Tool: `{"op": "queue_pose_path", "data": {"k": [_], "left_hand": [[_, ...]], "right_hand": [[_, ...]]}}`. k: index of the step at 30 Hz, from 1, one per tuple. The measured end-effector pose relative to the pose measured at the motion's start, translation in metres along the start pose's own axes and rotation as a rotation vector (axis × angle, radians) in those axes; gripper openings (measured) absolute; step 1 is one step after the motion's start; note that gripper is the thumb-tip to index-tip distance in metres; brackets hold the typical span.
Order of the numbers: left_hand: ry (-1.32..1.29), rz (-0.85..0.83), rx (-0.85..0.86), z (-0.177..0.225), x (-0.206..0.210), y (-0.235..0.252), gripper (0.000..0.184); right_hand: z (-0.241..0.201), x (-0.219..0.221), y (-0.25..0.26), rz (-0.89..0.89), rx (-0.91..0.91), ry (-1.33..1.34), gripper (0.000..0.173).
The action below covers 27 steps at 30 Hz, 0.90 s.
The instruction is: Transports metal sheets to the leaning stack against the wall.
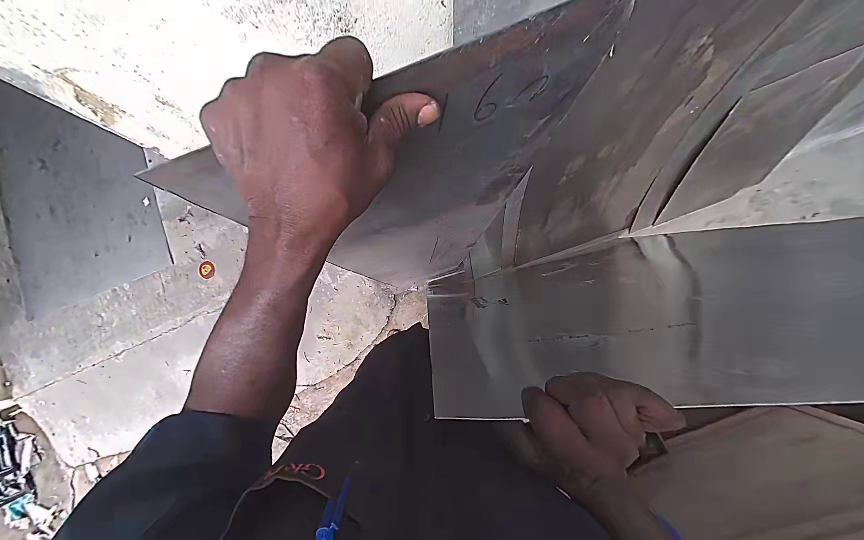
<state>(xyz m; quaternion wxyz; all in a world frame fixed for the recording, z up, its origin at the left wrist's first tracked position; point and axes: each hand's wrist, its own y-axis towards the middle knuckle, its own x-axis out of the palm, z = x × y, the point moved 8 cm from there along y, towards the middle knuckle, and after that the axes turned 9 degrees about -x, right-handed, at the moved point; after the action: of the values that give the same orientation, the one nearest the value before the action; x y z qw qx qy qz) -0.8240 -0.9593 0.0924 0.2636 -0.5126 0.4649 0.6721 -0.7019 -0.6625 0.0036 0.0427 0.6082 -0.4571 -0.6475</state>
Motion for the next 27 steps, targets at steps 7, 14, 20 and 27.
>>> {"op": "queue_pose_path", "data": {"k": [7,14,20,27], "left_hand": [[-0.003,-0.156,-0.035,0.010,0.069,0.015,0.071],[0.031,-0.293,-0.021,0.029,0.086,0.054,0.062],[0.020,-0.356,-0.045,0.002,0.114,0.095,0.058],[-0.215,-0.221,0.026,-0.028,0.093,0.103,0.048]], "right_hand": [[0.073,0.013,0.043,0.198,0.125,-0.069,0.061],[0.090,0.045,0.083,0.222,0.096,-0.025,0.064],[0.053,0.096,0.135,0.128,-0.055,0.049,0.059],[0.068,0.168,0.221,-0.148,-0.186,0.115,0.057]]}}
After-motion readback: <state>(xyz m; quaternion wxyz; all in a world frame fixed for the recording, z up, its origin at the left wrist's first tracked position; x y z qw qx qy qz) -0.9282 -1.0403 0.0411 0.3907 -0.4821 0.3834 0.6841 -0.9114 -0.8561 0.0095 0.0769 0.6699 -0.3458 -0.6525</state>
